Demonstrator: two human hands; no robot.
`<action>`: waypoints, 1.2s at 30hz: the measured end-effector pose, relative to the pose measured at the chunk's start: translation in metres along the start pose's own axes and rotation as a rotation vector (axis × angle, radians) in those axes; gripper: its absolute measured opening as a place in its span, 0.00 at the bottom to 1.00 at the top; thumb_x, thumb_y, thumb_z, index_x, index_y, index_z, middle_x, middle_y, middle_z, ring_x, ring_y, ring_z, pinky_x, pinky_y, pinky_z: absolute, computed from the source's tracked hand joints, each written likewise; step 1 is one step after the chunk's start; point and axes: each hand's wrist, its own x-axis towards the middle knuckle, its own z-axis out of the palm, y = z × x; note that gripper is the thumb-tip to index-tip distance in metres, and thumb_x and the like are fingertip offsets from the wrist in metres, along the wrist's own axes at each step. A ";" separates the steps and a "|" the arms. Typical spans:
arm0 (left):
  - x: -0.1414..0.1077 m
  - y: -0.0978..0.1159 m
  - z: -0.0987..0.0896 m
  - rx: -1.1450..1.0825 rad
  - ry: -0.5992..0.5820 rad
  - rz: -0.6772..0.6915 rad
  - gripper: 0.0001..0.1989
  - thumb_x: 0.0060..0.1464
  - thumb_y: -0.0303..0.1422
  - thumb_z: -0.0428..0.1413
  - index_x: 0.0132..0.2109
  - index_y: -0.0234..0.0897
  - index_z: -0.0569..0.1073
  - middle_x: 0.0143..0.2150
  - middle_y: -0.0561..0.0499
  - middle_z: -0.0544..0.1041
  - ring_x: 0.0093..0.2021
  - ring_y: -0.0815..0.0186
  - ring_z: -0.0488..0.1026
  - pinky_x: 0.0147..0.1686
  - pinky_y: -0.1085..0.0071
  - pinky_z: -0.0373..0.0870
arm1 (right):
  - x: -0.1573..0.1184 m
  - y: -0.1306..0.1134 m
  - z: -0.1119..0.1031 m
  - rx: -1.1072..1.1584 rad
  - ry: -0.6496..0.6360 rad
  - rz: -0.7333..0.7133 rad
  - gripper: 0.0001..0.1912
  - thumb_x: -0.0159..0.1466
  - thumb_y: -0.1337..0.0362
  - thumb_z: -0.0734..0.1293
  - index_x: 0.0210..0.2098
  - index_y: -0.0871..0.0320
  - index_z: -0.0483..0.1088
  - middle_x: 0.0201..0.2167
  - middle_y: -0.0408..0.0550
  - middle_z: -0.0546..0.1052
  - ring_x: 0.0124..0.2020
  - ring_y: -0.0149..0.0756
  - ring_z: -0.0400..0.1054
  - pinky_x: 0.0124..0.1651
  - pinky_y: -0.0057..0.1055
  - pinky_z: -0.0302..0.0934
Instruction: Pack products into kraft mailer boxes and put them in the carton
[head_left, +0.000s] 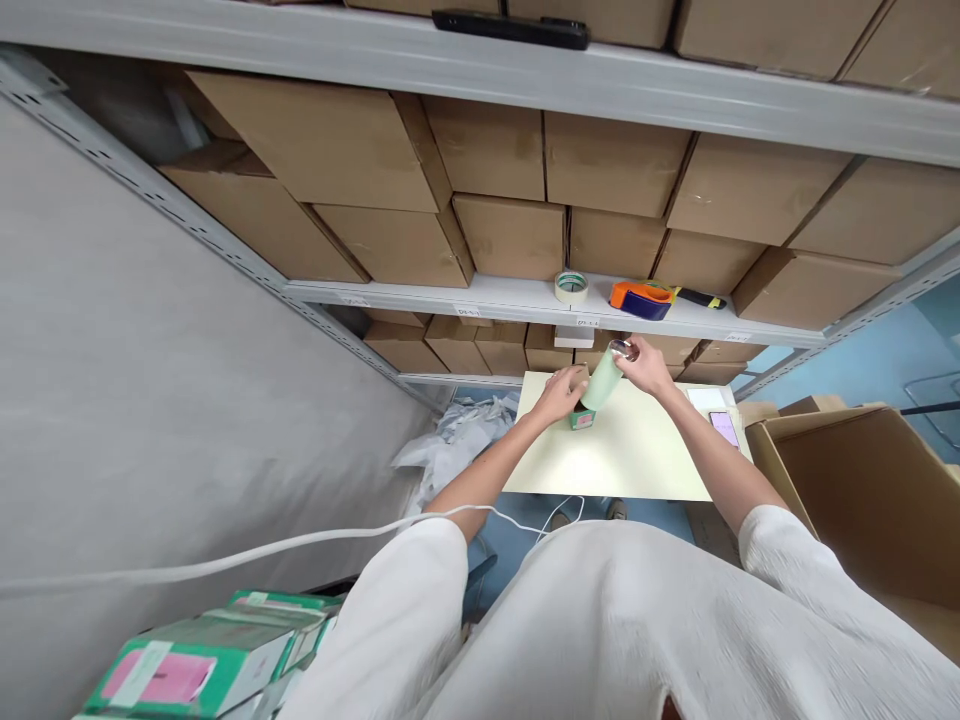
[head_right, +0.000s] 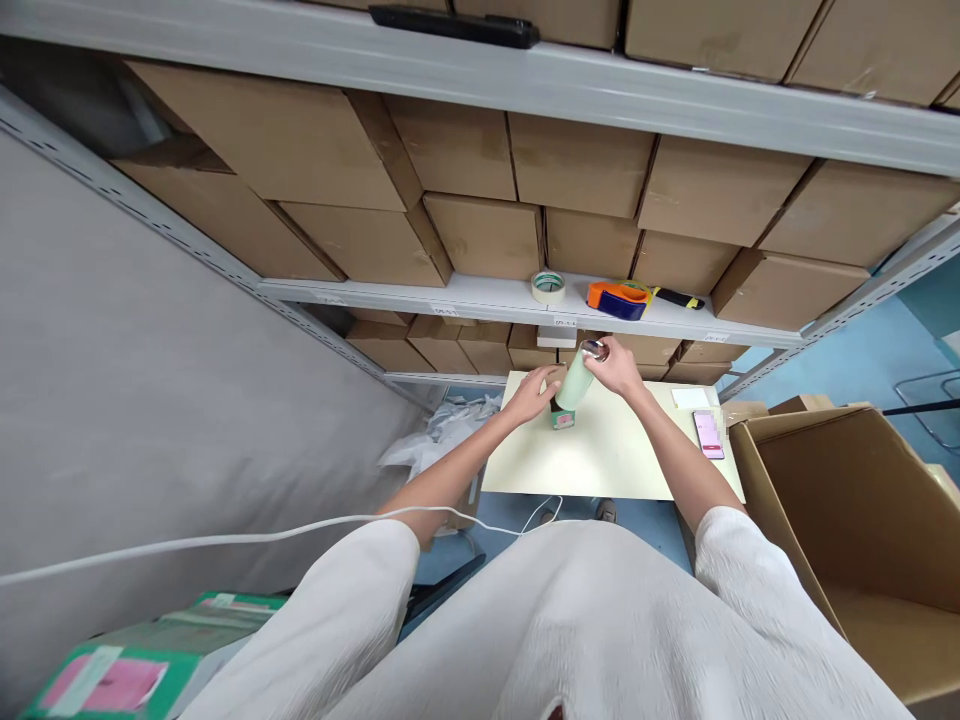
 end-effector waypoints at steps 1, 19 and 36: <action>0.000 0.005 0.000 -0.077 -0.001 0.015 0.27 0.67 0.43 0.56 0.69 0.39 0.72 0.71 0.38 0.73 0.71 0.45 0.69 0.70 0.49 0.63 | -0.001 -0.002 0.002 0.011 -0.002 0.002 0.22 0.59 0.49 0.69 0.47 0.55 0.75 0.41 0.50 0.83 0.41 0.45 0.74 0.49 0.39 0.66; -0.004 0.041 -0.016 -0.869 0.092 -0.081 0.34 0.50 0.58 0.72 0.50 0.34 0.80 0.51 0.38 0.85 0.56 0.46 0.79 0.57 0.55 0.73 | -0.030 0.010 0.053 0.806 -0.266 0.148 0.36 0.61 0.37 0.76 0.60 0.51 0.77 0.57 0.53 0.82 0.56 0.46 0.76 0.59 0.44 0.72; -0.001 0.047 -0.018 -0.858 0.193 -0.158 0.29 0.48 0.51 0.74 0.47 0.36 0.79 0.49 0.42 0.84 0.52 0.52 0.80 0.54 0.59 0.73 | -0.086 -0.006 0.082 0.798 -0.092 0.125 0.37 0.55 0.37 0.80 0.53 0.55 0.77 0.56 0.56 0.82 0.57 0.50 0.76 0.63 0.48 0.71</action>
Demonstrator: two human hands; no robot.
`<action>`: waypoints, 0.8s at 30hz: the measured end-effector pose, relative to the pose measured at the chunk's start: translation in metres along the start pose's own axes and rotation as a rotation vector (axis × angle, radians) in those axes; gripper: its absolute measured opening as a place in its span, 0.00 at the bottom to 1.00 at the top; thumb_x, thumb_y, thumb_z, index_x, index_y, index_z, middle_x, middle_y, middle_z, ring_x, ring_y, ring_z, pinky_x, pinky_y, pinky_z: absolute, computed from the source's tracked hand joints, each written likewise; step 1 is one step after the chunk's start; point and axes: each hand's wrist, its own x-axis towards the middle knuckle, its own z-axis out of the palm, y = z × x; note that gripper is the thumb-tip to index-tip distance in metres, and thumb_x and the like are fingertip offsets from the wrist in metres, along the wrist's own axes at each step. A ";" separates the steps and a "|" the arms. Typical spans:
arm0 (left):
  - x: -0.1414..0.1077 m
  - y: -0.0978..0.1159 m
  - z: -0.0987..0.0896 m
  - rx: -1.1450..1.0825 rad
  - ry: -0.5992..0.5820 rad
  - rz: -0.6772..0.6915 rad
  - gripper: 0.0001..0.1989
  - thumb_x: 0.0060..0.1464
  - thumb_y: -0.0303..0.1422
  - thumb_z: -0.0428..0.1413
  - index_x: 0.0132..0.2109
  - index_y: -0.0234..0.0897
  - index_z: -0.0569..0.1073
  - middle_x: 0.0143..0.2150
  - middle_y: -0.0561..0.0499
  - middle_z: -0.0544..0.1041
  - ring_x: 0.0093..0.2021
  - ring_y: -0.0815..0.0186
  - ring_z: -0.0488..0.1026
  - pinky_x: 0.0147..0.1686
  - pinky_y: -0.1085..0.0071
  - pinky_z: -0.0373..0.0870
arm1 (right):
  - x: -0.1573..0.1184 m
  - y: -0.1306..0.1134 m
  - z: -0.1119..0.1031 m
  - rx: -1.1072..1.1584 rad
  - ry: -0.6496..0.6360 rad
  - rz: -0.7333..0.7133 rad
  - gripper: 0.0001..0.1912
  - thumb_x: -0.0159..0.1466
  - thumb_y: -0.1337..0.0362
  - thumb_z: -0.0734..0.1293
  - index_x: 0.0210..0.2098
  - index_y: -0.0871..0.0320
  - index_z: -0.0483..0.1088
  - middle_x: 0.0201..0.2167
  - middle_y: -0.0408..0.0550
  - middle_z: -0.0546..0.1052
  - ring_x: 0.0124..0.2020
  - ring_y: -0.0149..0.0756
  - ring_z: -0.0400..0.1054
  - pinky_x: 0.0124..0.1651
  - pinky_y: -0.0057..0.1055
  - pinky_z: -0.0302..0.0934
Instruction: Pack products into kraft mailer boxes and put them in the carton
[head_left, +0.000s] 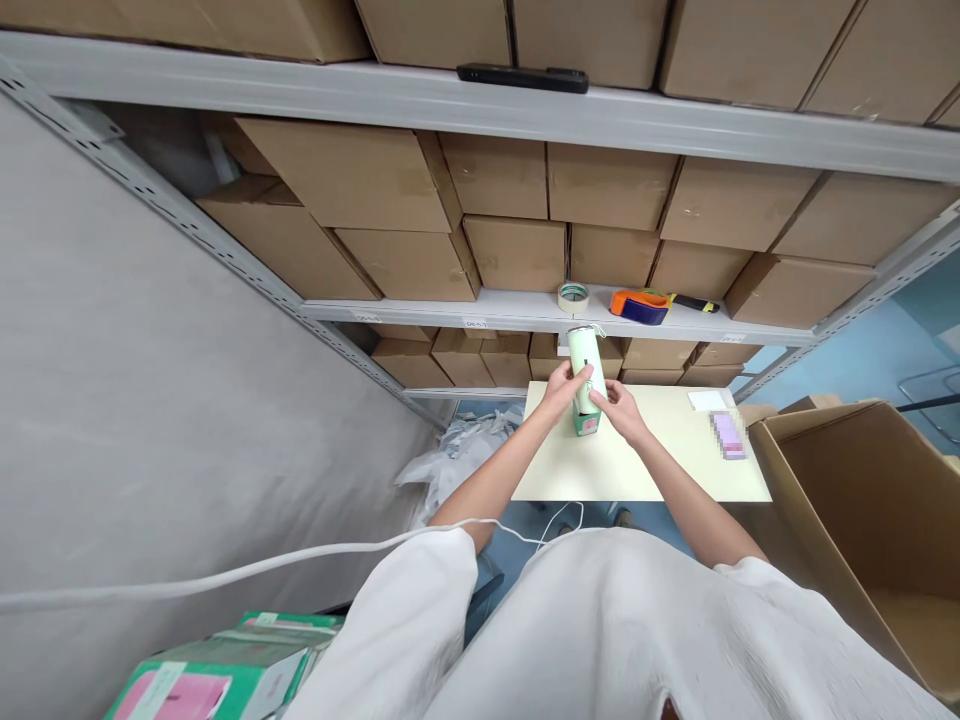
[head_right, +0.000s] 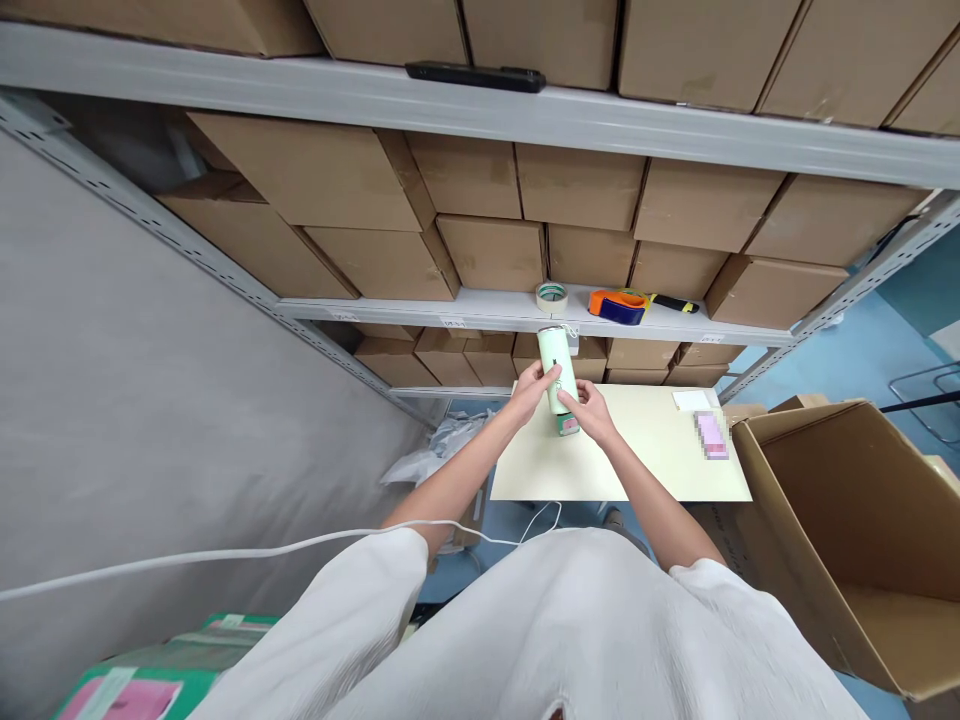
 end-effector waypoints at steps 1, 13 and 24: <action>-0.001 0.001 0.000 -0.021 -0.018 0.007 0.29 0.48 0.52 0.74 0.48 0.36 0.79 0.49 0.42 0.84 0.52 0.52 0.80 0.54 0.59 0.74 | -0.001 0.000 -0.001 0.029 -0.030 0.029 0.37 0.57 0.35 0.78 0.54 0.55 0.77 0.56 0.56 0.82 0.57 0.50 0.76 0.62 0.48 0.72; -0.001 0.005 0.003 0.029 0.008 -0.042 0.30 0.44 0.48 0.77 0.48 0.37 0.78 0.49 0.43 0.84 0.50 0.54 0.80 0.52 0.61 0.75 | -0.006 -0.002 -0.001 -0.010 -0.028 0.042 0.41 0.54 0.31 0.78 0.54 0.55 0.76 0.57 0.56 0.81 0.56 0.50 0.76 0.57 0.45 0.74; 0.001 0.007 0.004 0.030 0.033 -0.082 0.32 0.46 0.52 0.75 0.50 0.36 0.78 0.51 0.40 0.83 0.50 0.51 0.80 0.51 0.58 0.75 | -0.006 -0.004 -0.001 -0.138 0.037 0.054 0.37 0.56 0.37 0.78 0.53 0.56 0.75 0.55 0.58 0.80 0.56 0.50 0.74 0.56 0.44 0.73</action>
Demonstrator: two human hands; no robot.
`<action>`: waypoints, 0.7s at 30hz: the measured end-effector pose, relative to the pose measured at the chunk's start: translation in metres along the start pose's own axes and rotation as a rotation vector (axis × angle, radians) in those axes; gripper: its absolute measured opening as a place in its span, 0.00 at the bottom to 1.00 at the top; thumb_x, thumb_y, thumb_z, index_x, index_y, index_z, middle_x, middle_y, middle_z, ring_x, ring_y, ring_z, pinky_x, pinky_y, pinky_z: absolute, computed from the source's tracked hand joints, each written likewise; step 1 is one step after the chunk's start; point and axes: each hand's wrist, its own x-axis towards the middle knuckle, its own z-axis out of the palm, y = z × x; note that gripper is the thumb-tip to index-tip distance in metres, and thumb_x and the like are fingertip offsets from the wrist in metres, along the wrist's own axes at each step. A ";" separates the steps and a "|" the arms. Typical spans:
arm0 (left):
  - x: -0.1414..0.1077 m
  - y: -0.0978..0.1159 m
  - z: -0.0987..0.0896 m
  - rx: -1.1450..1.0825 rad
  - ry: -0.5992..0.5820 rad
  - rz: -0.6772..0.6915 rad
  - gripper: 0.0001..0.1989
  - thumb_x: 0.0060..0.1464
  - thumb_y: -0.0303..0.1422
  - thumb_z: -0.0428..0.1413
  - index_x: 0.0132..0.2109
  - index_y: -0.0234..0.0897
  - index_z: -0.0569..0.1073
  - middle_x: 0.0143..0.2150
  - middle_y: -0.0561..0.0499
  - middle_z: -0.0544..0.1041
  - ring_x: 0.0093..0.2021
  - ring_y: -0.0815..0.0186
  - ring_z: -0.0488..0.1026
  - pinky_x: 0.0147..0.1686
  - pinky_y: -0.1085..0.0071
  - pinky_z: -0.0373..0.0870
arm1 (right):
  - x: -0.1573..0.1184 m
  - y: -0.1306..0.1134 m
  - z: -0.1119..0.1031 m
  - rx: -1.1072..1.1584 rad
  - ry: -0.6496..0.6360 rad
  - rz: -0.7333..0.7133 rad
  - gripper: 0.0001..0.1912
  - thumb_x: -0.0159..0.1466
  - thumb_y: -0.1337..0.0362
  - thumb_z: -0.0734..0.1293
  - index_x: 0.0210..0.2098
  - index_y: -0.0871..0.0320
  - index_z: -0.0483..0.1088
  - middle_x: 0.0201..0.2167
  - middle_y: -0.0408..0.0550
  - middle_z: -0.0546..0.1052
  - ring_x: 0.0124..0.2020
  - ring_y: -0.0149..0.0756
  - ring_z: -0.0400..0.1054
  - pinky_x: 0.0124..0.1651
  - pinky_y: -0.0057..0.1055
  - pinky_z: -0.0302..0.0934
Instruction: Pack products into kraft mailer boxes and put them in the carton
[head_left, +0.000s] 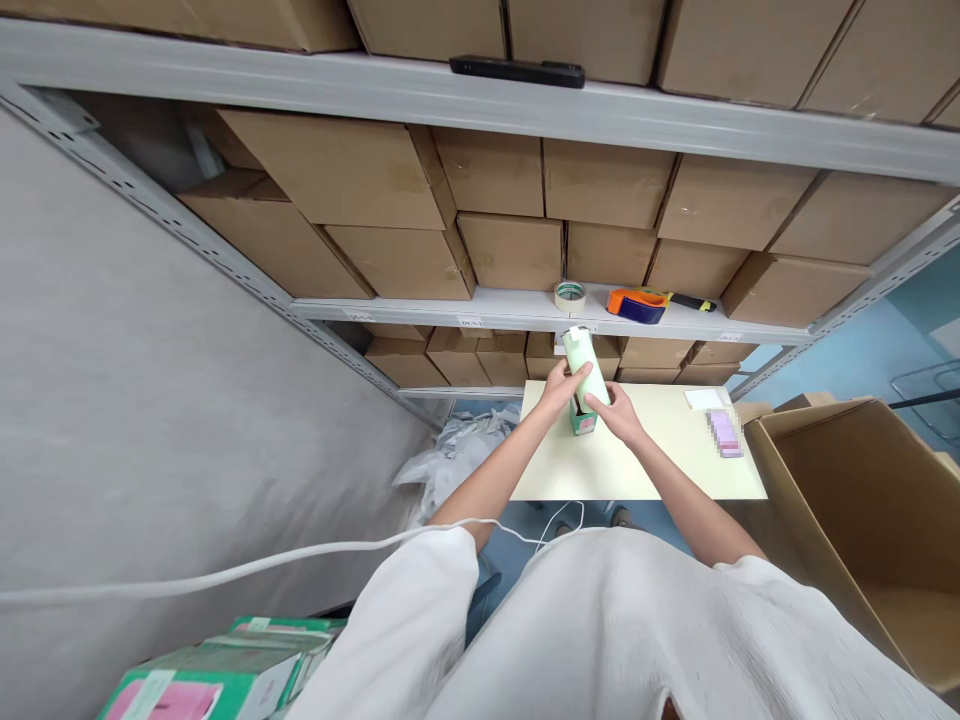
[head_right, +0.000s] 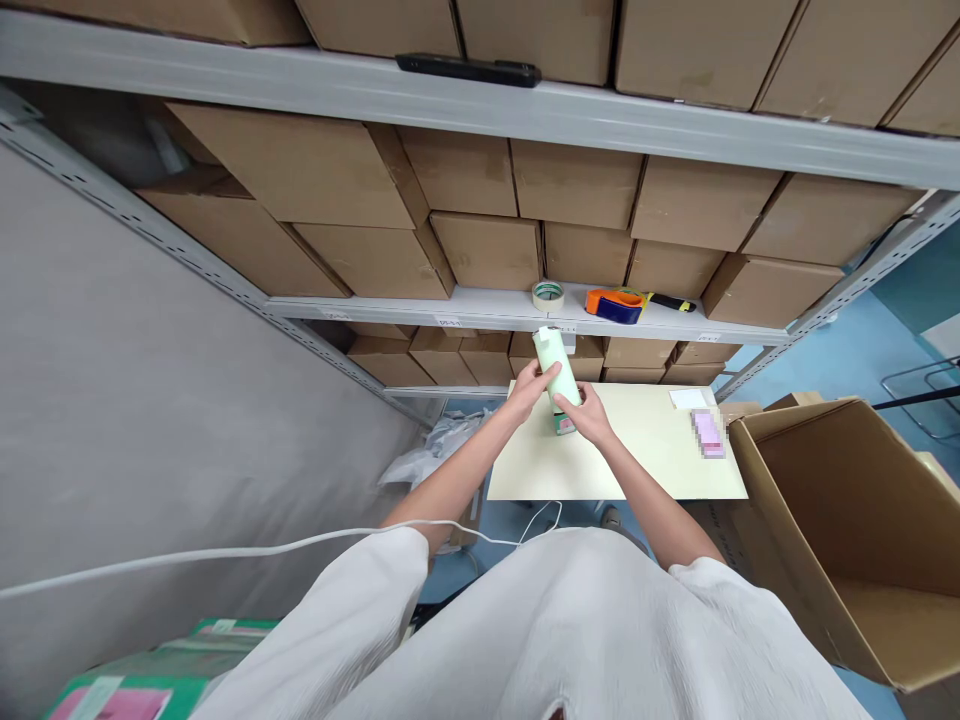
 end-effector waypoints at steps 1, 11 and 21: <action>0.001 0.000 0.000 0.000 0.010 0.001 0.33 0.45 0.52 0.75 0.50 0.36 0.78 0.51 0.40 0.83 0.50 0.51 0.80 0.51 0.58 0.75 | 0.000 0.001 0.000 -0.006 0.000 -0.001 0.37 0.56 0.37 0.78 0.53 0.56 0.75 0.55 0.58 0.80 0.56 0.50 0.74 0.56 0.44 0.73; -0.001 -0.001 0.001 0.010 -0.007 -0.029 0.32 0.46 0.54 0.74 0.50 0.37 0.79 0.52 0.41 0.83 0.51 0.52 0.80 0.51 0.59 0.75 | 0.000 0.003 0.005 0.029 -0.012 0.009 0.38 0.55 0.39 0.79 0.56 0.52 0.71 0.51 0.55 0.81 0.53 0.49 0.76 0.53 0.46 0.76; -0.008 0.000 -0.002 0.009 -0.012 -0.038 0.30 0.49 0.55 0.72 0.49 0.37 0.80 0.50 0.42 0.84 0.50 0.53 0.80 0.48 0.62 0.75 | 0.001 -0.001 0.005 0.103 -0.113 0.014 0.35 0.58 0.38 0.77 0.54 0.55 0.72 0.48 0.54 0.83 0.50 0.47 0.77 0.55 0.44 0.74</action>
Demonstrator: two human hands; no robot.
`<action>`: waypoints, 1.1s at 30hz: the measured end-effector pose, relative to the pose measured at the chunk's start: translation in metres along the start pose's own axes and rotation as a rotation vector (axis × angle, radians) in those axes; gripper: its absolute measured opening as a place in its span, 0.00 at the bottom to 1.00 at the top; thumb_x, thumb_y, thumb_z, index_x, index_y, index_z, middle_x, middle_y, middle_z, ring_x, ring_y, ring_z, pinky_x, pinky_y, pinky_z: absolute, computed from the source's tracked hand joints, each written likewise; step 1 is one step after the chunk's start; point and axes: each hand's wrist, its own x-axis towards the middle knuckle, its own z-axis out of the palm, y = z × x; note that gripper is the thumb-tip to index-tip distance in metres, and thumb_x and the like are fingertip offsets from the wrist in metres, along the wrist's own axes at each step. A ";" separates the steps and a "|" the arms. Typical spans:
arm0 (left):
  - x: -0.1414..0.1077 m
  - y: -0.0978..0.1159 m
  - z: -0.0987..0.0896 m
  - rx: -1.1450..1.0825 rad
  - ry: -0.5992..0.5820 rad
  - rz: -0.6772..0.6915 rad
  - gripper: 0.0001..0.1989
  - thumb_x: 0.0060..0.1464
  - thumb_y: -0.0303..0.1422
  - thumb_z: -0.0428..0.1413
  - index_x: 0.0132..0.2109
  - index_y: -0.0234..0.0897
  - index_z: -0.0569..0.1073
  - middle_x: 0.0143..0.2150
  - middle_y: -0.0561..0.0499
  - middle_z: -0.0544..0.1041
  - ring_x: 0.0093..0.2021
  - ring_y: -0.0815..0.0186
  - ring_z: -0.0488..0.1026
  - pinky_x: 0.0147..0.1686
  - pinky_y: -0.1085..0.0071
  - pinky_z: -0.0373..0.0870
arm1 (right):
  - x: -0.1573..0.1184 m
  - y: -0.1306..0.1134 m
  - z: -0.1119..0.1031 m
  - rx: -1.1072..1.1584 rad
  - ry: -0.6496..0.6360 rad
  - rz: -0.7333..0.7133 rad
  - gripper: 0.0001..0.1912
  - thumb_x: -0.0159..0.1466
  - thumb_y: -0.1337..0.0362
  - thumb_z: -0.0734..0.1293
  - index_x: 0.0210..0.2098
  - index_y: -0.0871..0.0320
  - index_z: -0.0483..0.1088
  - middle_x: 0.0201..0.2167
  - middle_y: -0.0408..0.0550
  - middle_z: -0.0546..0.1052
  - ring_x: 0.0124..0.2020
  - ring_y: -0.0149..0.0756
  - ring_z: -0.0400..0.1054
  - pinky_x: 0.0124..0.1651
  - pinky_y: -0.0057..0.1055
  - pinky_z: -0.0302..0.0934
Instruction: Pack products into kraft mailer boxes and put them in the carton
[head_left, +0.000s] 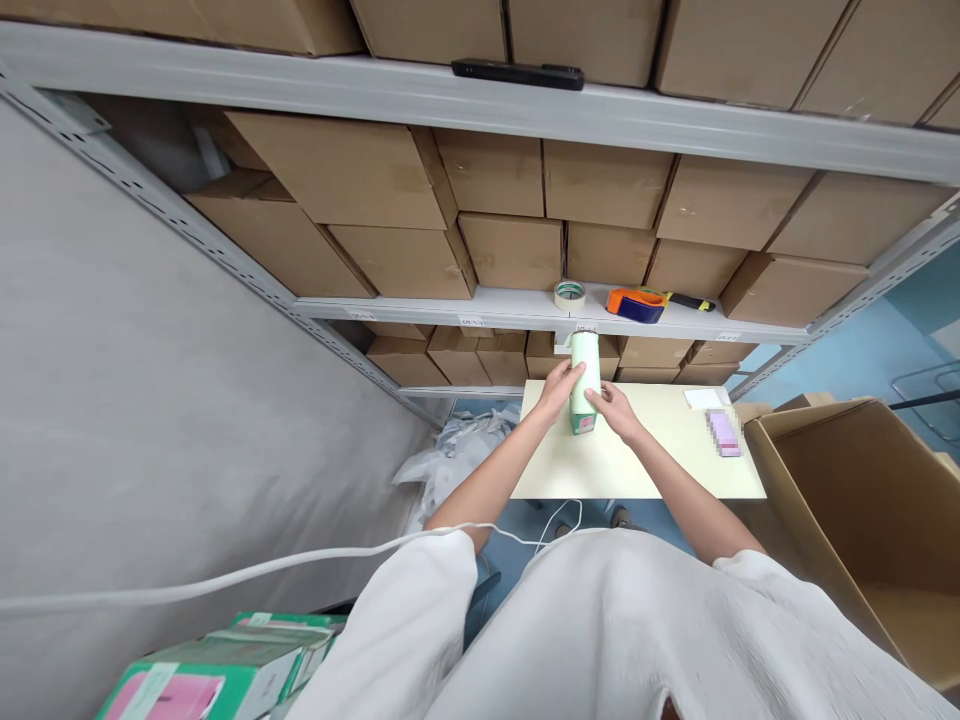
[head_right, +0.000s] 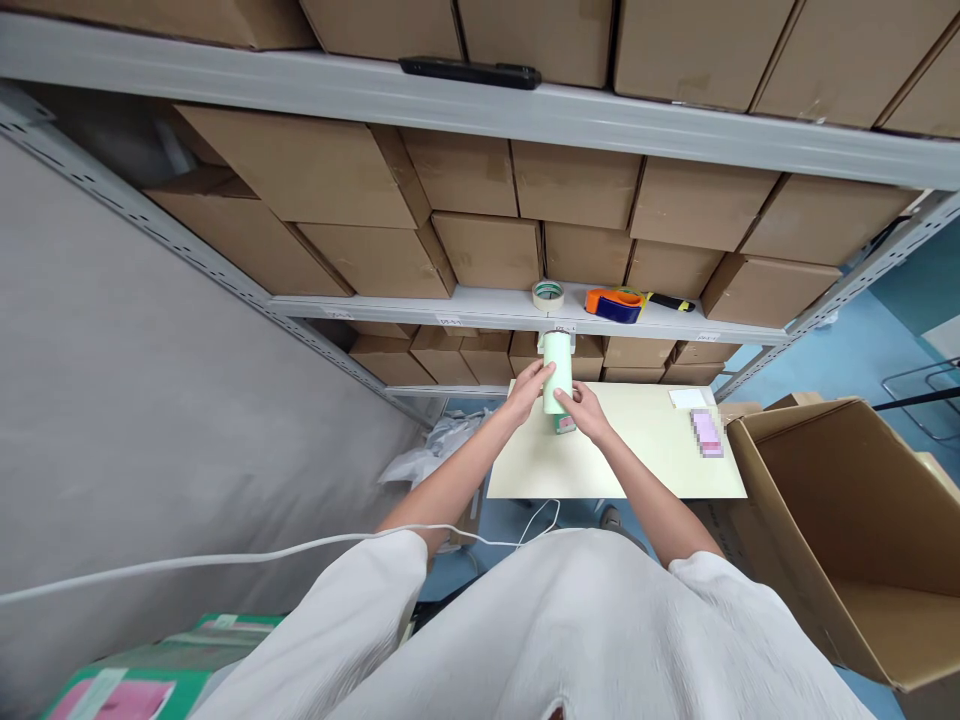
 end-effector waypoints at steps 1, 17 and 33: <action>-0.001 0.000 0.000 0.027 0.013 -0.001 0.29 0.48 0.54 0.73 0.47 0.37 0.80 0.49 0.42 0.84 0.50 0.52 0.80 0.48 0.62 0.75 | 0.000 0.000 0.001 -0.032 0.032 0.003 0.36 0.56 0.39 0.79 0.54 0.54 0.71 0.48 0.54 0.82 0.50 0.47 0.77 0.54 0.43 0.74; 0.004 -0.004 -0.008 0.066 0.087 -0.019 0.30 0.43 0.53 0.76 0.44 0.36 0.81 0.44 0.41 0.85 0.45 0.52 0.81 0.47 0.60 0.77 | 0.008 0.009 0.006 -0.077 0.055 -0.006 0.37 0.59 0.33 0.74 0.53 0.53 0.70 0.37 0.46 0.79 0.38 0.40 0.76 0.43 0.38 0.74; 0.014 -0.013 -0.021 -0.242 -0.034 -0.185 0.34 0.50 0.60 0.72 0.50 0.36 0.79 0.48 0.38 0.85 0.50 0.51 0.83 0.52 0.55 0.81 | 0.018 0.000 -0.008 -0.002 0.034 -0.037 0.39 0.65 0.29 0.66 0.57 0.54 0.78 0.48 0.52 0.84 0.44 0.44 0.77 0.48 0.41 0.73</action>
